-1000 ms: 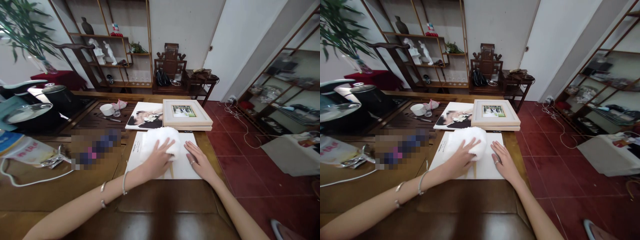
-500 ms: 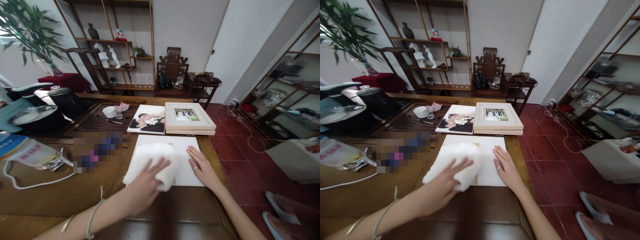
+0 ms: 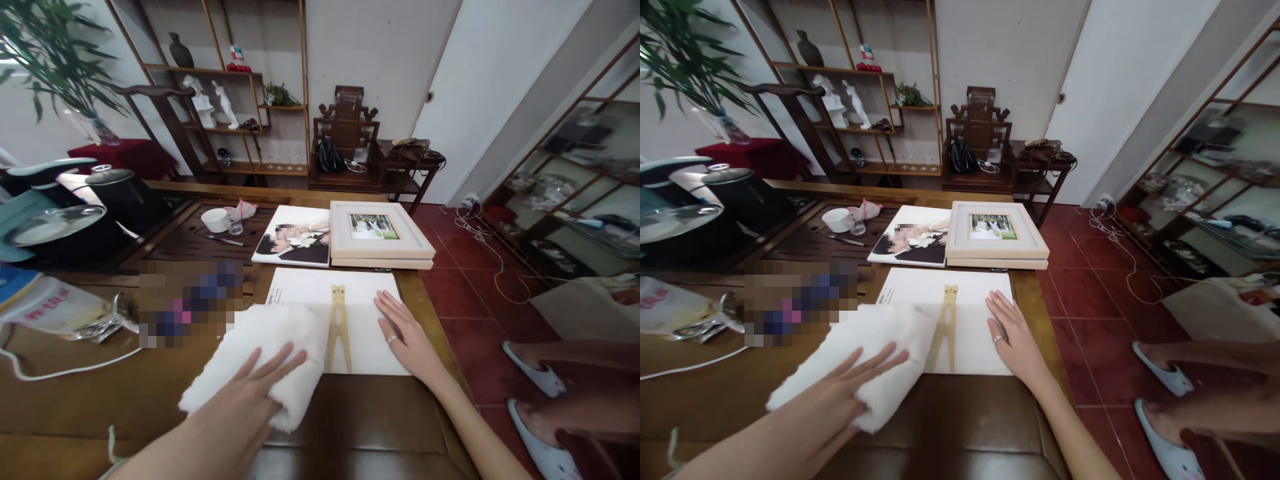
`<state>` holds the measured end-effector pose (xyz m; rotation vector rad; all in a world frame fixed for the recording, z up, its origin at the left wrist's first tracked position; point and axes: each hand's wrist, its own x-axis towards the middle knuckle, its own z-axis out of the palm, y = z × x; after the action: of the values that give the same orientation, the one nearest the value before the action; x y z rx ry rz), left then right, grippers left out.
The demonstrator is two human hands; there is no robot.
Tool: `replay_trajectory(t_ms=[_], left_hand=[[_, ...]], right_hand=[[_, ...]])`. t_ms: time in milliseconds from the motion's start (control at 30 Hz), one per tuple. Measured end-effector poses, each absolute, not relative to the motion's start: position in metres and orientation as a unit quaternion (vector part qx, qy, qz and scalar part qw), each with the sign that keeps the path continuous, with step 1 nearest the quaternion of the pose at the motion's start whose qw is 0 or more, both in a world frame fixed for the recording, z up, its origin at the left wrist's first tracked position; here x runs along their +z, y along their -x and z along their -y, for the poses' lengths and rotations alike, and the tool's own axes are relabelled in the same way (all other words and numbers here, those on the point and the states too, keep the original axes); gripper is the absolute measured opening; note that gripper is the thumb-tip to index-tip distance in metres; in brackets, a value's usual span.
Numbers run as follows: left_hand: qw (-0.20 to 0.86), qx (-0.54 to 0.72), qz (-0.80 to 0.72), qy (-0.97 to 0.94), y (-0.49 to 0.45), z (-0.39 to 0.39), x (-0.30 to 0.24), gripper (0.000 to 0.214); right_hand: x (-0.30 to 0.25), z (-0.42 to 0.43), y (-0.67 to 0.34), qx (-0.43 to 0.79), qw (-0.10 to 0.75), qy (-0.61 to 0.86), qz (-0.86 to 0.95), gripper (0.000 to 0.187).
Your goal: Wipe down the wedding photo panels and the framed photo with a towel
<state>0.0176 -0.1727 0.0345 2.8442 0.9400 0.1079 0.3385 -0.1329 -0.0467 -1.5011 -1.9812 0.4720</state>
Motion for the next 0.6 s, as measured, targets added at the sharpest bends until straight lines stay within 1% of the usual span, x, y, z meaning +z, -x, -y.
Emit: replay_trajectory(t_ms=[100,200,300,400,600], left_hand=[[0.112,0.012,-0.333,-0.936,-0.009,0.146,0.044,0.033],[0.193,-0.045,-0.396,-0.896,-0.008,0.103,0.053,0.03],[0.235,-0.052,-0.417,-0.876,-0.019,0.066,0.064,0.038],[0.236,-0.049,-0.378,-0.894,-0.037,0.041,0.072,0.042],[0.268,-0.022,-0.262,-0.927,-0.09,0.013,0.071,0.042]], right_hand=[[-0.047,0.133,-0.338,0.176,0.301,0.567,0.746,0.044],[-0.046,0.133,-0.338,0.178,0.303,0.566,0.746,0.044],[-0.045,0.133,-0.338,0.178,0.303,0.565,0.746,0.044],[-0.045,0.133,-0.337,0.174,0.305,0.564,0.748,0.043],[-0.044,0.133,-0.337,0.168,0.31,0.561,0.749,0.043]])
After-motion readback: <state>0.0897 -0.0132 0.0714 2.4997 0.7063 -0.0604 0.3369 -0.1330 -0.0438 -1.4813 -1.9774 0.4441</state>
